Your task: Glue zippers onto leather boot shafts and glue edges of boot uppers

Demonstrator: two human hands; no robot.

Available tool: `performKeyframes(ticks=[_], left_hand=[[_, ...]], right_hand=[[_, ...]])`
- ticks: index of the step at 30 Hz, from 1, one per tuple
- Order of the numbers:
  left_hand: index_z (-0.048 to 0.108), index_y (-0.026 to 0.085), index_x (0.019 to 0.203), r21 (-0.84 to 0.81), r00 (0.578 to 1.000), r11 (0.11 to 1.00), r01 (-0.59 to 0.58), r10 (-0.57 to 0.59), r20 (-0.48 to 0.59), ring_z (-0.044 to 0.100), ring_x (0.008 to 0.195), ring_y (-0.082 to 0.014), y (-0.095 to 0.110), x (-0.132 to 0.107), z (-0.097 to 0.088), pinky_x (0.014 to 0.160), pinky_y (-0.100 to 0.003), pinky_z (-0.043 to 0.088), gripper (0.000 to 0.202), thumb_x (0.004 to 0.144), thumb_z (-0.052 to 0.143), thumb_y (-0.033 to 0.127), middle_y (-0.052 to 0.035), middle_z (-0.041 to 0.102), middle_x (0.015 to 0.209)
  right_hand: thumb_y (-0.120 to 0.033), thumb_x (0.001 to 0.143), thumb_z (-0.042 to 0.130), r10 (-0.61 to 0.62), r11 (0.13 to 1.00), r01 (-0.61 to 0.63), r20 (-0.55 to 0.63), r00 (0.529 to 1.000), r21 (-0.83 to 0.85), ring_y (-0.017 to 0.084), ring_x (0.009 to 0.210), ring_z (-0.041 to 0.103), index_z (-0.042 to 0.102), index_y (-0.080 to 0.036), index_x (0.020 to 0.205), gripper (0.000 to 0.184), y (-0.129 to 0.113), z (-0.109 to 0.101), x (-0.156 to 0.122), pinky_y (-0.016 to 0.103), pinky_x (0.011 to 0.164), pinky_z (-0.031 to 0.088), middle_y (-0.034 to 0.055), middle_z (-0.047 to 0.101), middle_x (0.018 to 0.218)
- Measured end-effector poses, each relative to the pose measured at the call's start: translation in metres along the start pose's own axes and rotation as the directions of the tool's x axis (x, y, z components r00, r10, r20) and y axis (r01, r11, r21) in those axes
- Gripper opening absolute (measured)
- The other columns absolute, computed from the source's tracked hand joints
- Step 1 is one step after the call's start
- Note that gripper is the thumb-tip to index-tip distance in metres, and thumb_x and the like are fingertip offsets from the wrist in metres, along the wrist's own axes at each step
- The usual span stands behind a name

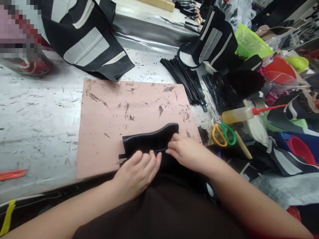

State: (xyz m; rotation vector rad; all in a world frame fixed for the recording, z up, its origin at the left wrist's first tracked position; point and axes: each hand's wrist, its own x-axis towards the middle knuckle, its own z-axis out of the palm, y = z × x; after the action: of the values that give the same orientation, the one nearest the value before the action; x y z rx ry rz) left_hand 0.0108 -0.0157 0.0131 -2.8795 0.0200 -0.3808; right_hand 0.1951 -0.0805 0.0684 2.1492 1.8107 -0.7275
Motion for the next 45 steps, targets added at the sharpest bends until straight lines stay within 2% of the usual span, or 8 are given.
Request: performKeyframes(ticks=[9,14,16,20,24,34,39,45], left_hand=[[0.056,0.006,0.112,0.007,0.994,0.998,-0.061,0.060,0.088,0.053,0.094,-0.0246,0.012,0.010,-0.001,0.082,-0.038,0.039,0.041,0.073,0.049,0.018,-0.0162,0.055,0.119],[0.053,0.006,0.116,0.073,0.993,0.993,-0.097,0.091,0.078,0.053,0.104,-0.0252,0.016,0.013,-0.001,0.088,-0.036,0.040,0.045,0.075,0.049,0.021,-0.0162,0.059,0.114],[0.054,0.008,0.116,0.057,0.991,0.994,-0.090,0.084,0.104,0.053,0.104,-0.0268,0.016,0.014,-0.001,0.086,-0.036,0.042,0.045,0.074,0.050,0.022,-0.0152,0.057,0.119],[0.057,0.010,0.112,0.007,0.988,0.995,-0.099,0.097,0.122,0.054,0.103,-0.0274,0.015,0.017,0.000,0.085,-0.037,0.044,0.042,0.071,0.054,0.021,-0.0129,0.052,0.126],[0.060,0.009,0.105,-0.028,0.991,0.993,-0.117,0.118,0.060,0.055,0.103,-0.0255,0.014,0.022,0.001,0.087,-0.035,0.044,0.033,0.073,0.054,0.017,-0.0155,0.058,0.118],[0.062,0.012,0.094,-0.026,0.987,0.988,-0.153,0.154,0.048,0.057,0.097,-0.0241,0.014,0.035,0.004,0.080,-0.034,0.044,0.020,0.076,0.053,0.013,-0.0137,0.062,0.112],[0.052,0.016,0.118,-0.037,0.972,0.984,-0.172,0.175,0.154,0.056,0.096,-0.0245,0.015,0.044,0.001,0.073,-0.035,0.044,0.038,0.079,0.050,0.019,-0.0121,0.050,0.128],[0.052,0.017,0.119,-0.020,0.968,0.985,-0.173,0.174,0.179,0.053,0.083,-0.0227,0.015,0.052,0.002,0.064,-0.036,0.041,0.041,0.079,0.047,0.020,-0.0077,0.052,0.127]], right_hand=[[-0.029,0.087,0.045,-0.033,0.998,0.031,-0.040,0.999,-0.059,0.016,0.071,0.055,0.066,-0.017,0.079,0.026,-0.003,0.007,0.003,0.026,0.061,0.038,0.0059,0.053,0.082],[-0.051,0.081,0.049,0.203,0.975,-0.210,-0.094,0.975,-0.071,0.022,0.073,0.058,0.065,-0.014,0.070,0.041,0.002,0.010,-0.006,0.031,0.061,0.040,0.0099,0.056,0.084],[-0.054,0.076,0.052,0.268,0.963,-0.265,-0.102,0.958,0.044,0.020,0.074,0.057,0.061,-0.016,0.067,0.040,0.011,0.013,-0.013,0.031,0.061,0.041,0.0077,0.056,0.084],[-0.031,0.081,0.049,0.239,0.892,-0.173,-0.111,0.965,0.418,0.014,0.078,0.054,0.051,-0.019,0.066,0.019,0.030,0.022,-0.027,0.027,0.069,0.042,0.0012,0.053,0.085],[-0.024,0.080,0.048,0.138,0.841,-0.063,-0.101,0.985,0.537,0.013,0.082,0.051,0.047,-0.018,0.061,0.020,0.038,0.027,-0.029,0.027,0.074,0.042,0.0012,0.049,0.087],[-0.021,0.083,0.048,0.108,0.888,-0.030,-0.145,0.984,0.459,0.013,0.085,0.050,0.050,-0.018,0.068,0.015,0.041,0.028,-0.025,0.026,0.078,0.041,0.0012,0.048,0.089],[-0.022,0.083,0.049,0.146,0.918,-0.070,-0.170,0.975,0.391,0.013,0.081,0.051,0.054,-0.018,0.070,0.014,0.037,0.032,-0.022,0.025,0.071,0.042,0.0020,0.050,0.089],[-0.029,0.087,0.045,0.266,0.959,-0.204,-0.379,0.886,0.197,0.015,0.072,0.053,0.062,-0.019,0.078,0.022,0.023,0.051,-0.035,0.024,0.057,0.037,0.0049,0.056,0.082]])
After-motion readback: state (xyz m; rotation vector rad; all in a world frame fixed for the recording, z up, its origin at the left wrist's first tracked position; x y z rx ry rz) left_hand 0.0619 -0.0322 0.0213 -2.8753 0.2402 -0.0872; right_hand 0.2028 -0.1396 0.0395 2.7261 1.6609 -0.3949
